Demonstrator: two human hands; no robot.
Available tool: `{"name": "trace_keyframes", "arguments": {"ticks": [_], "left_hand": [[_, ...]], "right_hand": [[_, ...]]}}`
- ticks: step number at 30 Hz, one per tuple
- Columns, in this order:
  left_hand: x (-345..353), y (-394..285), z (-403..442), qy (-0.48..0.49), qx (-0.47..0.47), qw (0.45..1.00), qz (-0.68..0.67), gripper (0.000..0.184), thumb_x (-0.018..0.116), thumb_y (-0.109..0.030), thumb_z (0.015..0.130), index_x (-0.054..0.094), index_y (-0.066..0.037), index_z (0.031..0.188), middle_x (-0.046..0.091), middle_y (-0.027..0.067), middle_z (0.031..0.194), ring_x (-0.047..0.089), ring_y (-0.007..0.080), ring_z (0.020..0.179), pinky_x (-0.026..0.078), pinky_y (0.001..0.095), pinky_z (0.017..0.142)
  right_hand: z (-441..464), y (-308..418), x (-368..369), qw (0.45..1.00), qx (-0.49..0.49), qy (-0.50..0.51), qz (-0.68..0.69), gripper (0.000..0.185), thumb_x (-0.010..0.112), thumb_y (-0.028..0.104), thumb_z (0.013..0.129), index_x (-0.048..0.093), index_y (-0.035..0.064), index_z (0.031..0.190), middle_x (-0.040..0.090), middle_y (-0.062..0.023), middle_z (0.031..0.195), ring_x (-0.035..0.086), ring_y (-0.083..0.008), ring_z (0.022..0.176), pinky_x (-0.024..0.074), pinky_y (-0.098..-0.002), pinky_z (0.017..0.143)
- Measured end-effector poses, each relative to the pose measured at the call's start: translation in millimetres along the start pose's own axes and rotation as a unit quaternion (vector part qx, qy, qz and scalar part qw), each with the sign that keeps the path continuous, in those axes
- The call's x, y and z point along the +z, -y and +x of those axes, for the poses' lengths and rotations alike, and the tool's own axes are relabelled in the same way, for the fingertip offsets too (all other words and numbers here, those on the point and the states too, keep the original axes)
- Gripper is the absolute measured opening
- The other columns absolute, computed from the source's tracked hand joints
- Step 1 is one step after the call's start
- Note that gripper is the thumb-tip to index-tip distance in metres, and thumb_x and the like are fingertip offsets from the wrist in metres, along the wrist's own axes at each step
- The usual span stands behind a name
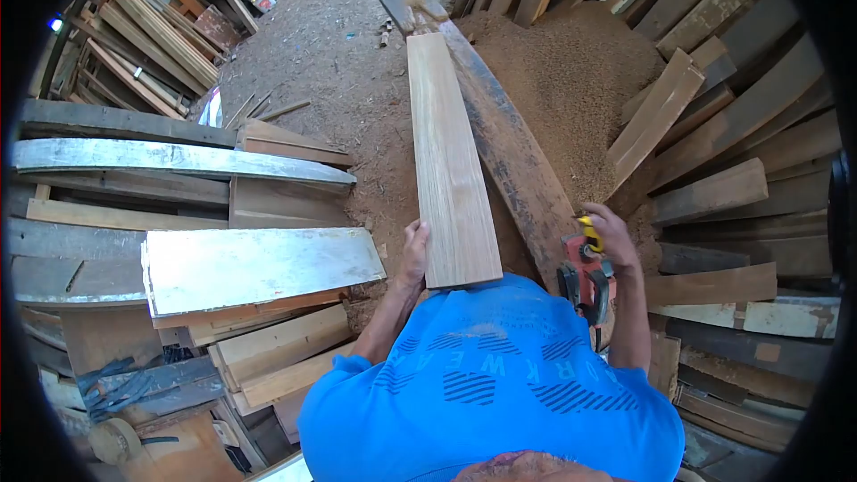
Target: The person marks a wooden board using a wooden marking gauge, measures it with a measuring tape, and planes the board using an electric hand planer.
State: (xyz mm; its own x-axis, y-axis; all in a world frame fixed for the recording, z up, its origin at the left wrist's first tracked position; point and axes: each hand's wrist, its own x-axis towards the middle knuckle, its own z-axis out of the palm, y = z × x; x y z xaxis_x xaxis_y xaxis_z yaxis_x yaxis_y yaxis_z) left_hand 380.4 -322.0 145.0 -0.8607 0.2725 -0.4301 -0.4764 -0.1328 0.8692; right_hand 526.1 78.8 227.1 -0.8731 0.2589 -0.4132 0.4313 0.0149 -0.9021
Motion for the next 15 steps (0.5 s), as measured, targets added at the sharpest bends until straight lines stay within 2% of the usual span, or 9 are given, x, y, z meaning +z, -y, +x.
{"name": "trace_keyframes", "arguments": {"ticks": [1,2,4,6,8,11,13,15], "left_hand": [[0.1,2.0,-7.7,-0.055,0.028,0.996,0.069,0.060,0.049,-0.033,0.103,0.039,0.003,0.150,0.055,0.0235,0.140,0.060,0.0269,0.124,0.051,0.0416,0.104],[1.7,4.6,-15.9,-0.026,0.042,0.998,0.043,0.056,0.049,-0.033,0.104,0.042,0.002,0.148,0.055,0.0222,0.140,0.059,0.0259,0.124,0.050,0.0407,0.104],[3.8,4.5,-25.5,0.030,0.062,0.998,0.005,0.050,0.049,-0.032,0.106,0.048,0.000,0.143,0.055,0.0188,0.140,0.057,0.0235,0.124,0.048,0.0390,0.106],[1.3,0.3,-29.0,0.079,0.063,0.995,-0.006,0.043,0.051,-0.032,0.106,0.055,0.000,0.136,0.058,0.0137,0.136,0.057,0.0201,0.121,0.046,0.0375,0.106],[-0.2,-5.9,-32.0,0.111,0.046,0.993,-0.016,0.038,0.054,-0.029,0.106,0.060,-0.001,0.130,0.061,0.0093,0.131,0.058,0.0179,0.119,0.045,0.0367,0.106],[-8.2,-5.8,-34.2,0.144,0.001,0.987,-0.076,0.032,0.056,-0.023,0.106,0.063,-0.001,0.127,0.064,0.0062,0.127,0.058,0.0169,0.118,0.045,0.0351,0.107],[-17.3,1.1,-34.9,0.165,-0.045,0.974,-0.148,0.030,0.057,-0.021,0.106,0.061,-0.001,0.128,0.064,0.0060,0.124,0.059,0.0157,0.117,0.046,0.0330,0.105],[-4.2,-6.6,-43.2,0.100,-0.019,0.990,-0.094,0.028,0.059,-0.020,0.105,0.061,-0.002,0.125,0.065,0.0054,0.120,0.060,0.0140,0.113,0.048,0.0307,0.101]], "right_hand": [[8.0,24.7,28.0,0.997,-0.032,0.019,-0.068,0.053,0.062,0.028,0.097,0.050,0.0044,0.142,0.065,-0.0105,0.113,0.065,-0.0184,0.094,0.0544,-0.0344,0.082],[14.1,47.5,55.2,0.988,-0.065,0.039,-0.135,0.060,0.065,0.028,0.094,0.047,0.0030,0.145,0.064,-0.0112,0.116,0.064,-0.0183,0.098,0.0535,-0.0341,0.086],[17.0,94.8,103.4,0.968,-0.124,0.099,-0.197,0.068,0.068,0.025,0.091,0.040,0.0042,0.149,0.065,-0.0169,0.116,0.065,-0.0241,0.102,0.0526,-0.0367,0.090],[27.5,115.7,145.9,0.923,-0.198,0.149,-0.294,0.071,0.067,0.026,0.090,0.037,0.0057,0.151,0.062,-0.0226,0.120,0.065,-0.0335,0.104,0.0525,-0.0401,0.093],[40.1,106.1,184.2,0.871,-0.300,0.170,-0.349,0.077,0.068,0.032,0.090,0.032,0.0078,0.153,0.059,-0.0267,0.122,0.063,-0.0438,0.106,0.0530,-0.0459,0.093],[37.9,119.9,225.5,0.838,-0.256,0.259,-0.407,0.086,0.070,0.038,0.089,0.024,0.0095,0.156,0.057,-0.0282,0.122,0.062,-0.0470,0.108,0.0532,-0.0504,0.091],[41.8,111.1,234.7,0.834,-0.267,0.261,-0.407,0.089,0.071,0.041,0.089,0.021,0.0101,0.156,0.057,-0.0288,0.119,0.061,-0.0478,0.109,0.0530,-0.0516,0.091],[44.6,104.1,238.4,0.830,-0.268,0.268,-0.410,0.091,0.071,0.043,0.089,0.019,0.0104,0.157,0.057,-0.0289,0.118,0.061,-0.0479,0.109,0.0530,-0.0523,0.091]]}}
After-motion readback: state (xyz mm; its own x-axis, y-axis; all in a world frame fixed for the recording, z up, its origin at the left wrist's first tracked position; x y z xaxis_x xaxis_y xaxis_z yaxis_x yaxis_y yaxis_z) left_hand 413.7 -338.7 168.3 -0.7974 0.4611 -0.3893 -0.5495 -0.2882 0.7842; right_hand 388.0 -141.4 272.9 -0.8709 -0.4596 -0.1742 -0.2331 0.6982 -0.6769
